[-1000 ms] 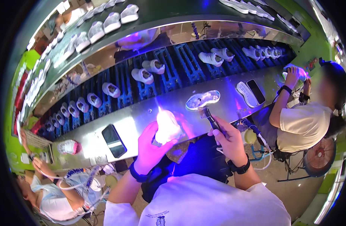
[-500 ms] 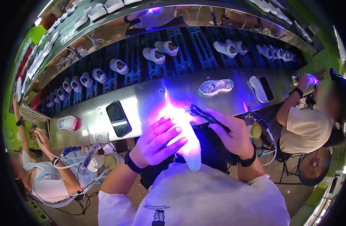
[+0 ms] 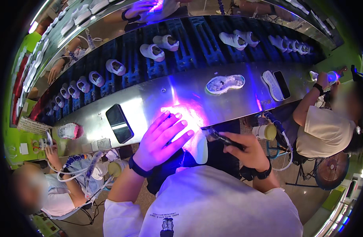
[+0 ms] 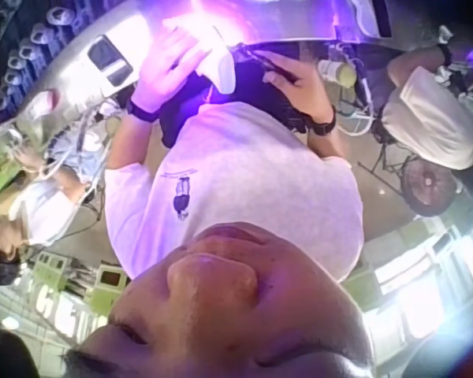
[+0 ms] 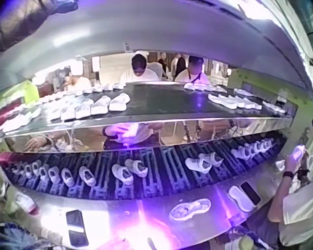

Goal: Cleaning or treating shoe soles on a manufacturing line using a specialty handheld nozzle.

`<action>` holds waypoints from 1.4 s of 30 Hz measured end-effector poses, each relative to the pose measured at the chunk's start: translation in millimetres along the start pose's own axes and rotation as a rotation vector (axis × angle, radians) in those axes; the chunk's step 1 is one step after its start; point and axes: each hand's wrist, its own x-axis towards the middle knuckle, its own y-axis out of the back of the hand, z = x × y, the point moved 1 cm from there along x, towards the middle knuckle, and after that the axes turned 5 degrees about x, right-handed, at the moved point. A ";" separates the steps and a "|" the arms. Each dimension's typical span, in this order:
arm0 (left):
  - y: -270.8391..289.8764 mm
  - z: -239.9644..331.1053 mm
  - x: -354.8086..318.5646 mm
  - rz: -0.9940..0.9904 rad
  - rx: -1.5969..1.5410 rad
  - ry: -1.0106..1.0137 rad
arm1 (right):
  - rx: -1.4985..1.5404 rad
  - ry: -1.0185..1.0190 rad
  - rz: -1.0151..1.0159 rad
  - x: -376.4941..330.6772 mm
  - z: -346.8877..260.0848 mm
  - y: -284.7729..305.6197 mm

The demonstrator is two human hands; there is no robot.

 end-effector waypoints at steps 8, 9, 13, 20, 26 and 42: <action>-24.5 7.8 1.1 0.009 -0.038 0.088 | 0.073 -0.020 0.052 15.1 6.4 12.4; -25.2 7.8 0.1 0.025 -0.030 0.119 | 0.068 -0.016 0.032 17.4 5.0 12.6; -18.5 9.9 -0.7 0.053 -0.045 0.216 | 0.114 0.000 -0.040 12.2 8.3 11.5; -16.7 15.9 -9.7 0.085 -0.074 0.359 | 0.167 -0.065 -0.065 6.8 14.9 0.6; -20.8 17.4 -24.2 -0.024 -0.087 0.532 | 0.205 -0.183 -0.048 -8.8 31.9 -13.9; -11.1 4.3 -30.7 -0.185 -0.245 0.672 | -0.469 0.093 -0.044 17.0 0.6 -2.4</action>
